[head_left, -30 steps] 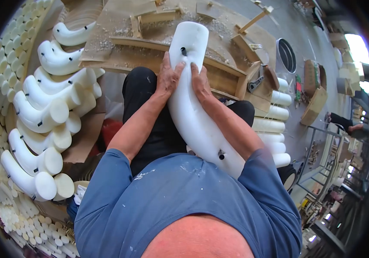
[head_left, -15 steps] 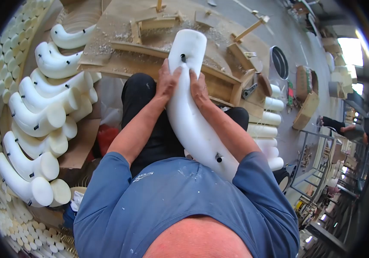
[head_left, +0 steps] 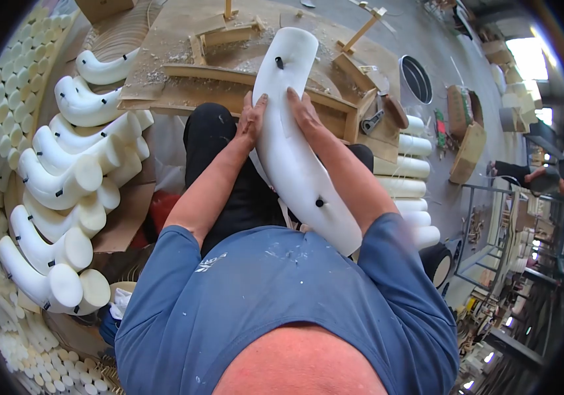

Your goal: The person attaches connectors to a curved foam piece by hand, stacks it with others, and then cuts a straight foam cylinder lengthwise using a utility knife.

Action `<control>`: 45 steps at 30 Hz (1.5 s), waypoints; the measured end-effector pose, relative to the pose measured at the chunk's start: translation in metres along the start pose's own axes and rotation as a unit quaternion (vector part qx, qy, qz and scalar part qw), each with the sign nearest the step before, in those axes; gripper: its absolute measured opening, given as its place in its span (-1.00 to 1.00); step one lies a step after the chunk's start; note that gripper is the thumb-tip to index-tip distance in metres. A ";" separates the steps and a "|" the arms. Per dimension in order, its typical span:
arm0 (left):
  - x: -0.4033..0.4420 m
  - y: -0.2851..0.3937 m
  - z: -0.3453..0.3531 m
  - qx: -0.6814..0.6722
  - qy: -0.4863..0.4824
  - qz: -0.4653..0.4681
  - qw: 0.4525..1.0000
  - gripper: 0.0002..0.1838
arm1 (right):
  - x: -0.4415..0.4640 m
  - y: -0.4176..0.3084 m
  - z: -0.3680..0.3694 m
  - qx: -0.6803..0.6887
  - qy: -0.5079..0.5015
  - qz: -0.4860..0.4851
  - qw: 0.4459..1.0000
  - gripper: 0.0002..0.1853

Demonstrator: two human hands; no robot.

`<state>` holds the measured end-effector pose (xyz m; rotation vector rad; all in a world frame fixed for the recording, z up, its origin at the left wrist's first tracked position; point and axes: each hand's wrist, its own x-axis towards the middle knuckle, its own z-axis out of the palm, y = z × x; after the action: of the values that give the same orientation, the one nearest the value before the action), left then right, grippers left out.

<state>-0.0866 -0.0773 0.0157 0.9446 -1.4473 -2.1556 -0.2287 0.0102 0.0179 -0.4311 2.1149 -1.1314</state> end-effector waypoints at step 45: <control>0.009 -0.061 0.007 0.103 0.118 0.065 0.986 -0.21 | -0.020 0.020 -0.015 -0.059 -0.101 -0.007 0.993 -0.10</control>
<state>-0.0946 -0.0536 -0.0408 1.1015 -1.5844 -1.7609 -0.2243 0.0416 0.0158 -0.5915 2.0081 -0.9315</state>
